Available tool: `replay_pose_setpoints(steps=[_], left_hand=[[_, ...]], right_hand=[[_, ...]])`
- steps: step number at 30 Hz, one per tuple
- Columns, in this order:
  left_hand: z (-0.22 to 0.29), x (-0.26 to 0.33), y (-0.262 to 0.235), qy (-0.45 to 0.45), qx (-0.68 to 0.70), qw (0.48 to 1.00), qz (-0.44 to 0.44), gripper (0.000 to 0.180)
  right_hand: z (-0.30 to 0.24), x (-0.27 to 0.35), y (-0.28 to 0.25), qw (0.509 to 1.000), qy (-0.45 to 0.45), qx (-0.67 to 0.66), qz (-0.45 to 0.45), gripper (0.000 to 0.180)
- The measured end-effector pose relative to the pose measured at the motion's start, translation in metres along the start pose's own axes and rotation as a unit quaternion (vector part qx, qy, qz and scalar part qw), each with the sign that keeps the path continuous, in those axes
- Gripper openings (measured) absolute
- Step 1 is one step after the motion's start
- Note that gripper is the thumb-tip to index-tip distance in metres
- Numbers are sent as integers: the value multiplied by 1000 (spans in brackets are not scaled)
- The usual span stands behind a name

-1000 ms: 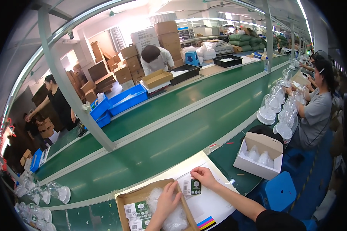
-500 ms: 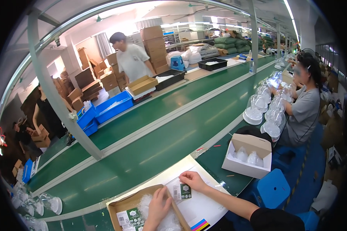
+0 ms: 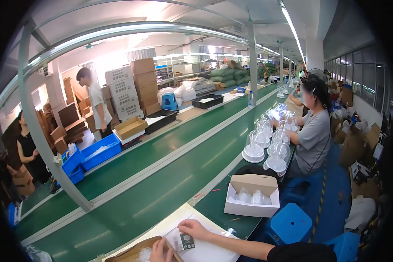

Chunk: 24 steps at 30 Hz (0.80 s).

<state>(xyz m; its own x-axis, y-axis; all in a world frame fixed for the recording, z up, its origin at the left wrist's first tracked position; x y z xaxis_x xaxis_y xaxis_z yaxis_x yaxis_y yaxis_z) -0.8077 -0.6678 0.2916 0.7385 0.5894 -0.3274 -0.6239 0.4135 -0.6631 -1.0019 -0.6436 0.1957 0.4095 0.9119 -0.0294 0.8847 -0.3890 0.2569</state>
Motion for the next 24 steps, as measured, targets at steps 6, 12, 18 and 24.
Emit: replay_pose_setpoints(steps=[6, 12, 18, 24], left_hand=[[-3, 1, 1, 5, 9, 1000, 3, 45], [2, 0, 1, -5, 13, 1000, -6, 45], [4, 0, -1, -9, 4, 1000, -4, 45], [3, -1, -1, -10, 14, 1000, -6, 45]], right_hand=[[-2, 1, 1, 1000, 7, 13, -2, 19], [-2, 1, -1, 1000, -1, 17, -11, 21], [-3, 1, 1, 1000, 10, 5, -1, 19], [-2, 1, 0, 1000, 6, 4, -2, 18]])
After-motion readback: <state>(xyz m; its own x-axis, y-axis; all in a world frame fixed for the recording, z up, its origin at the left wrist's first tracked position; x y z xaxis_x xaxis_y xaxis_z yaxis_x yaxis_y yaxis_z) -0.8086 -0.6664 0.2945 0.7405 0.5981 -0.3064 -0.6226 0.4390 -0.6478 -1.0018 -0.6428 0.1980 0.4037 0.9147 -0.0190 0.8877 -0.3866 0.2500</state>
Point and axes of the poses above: each hand's wrist, its own x-axis away from the middle knuckle, its own y-axis out of the palm, z = x × y, the point moved 7 cm from there along -x, towards the middle knuckle, and after that the axes turned 2 degrees about z, right-handed, at the moved point
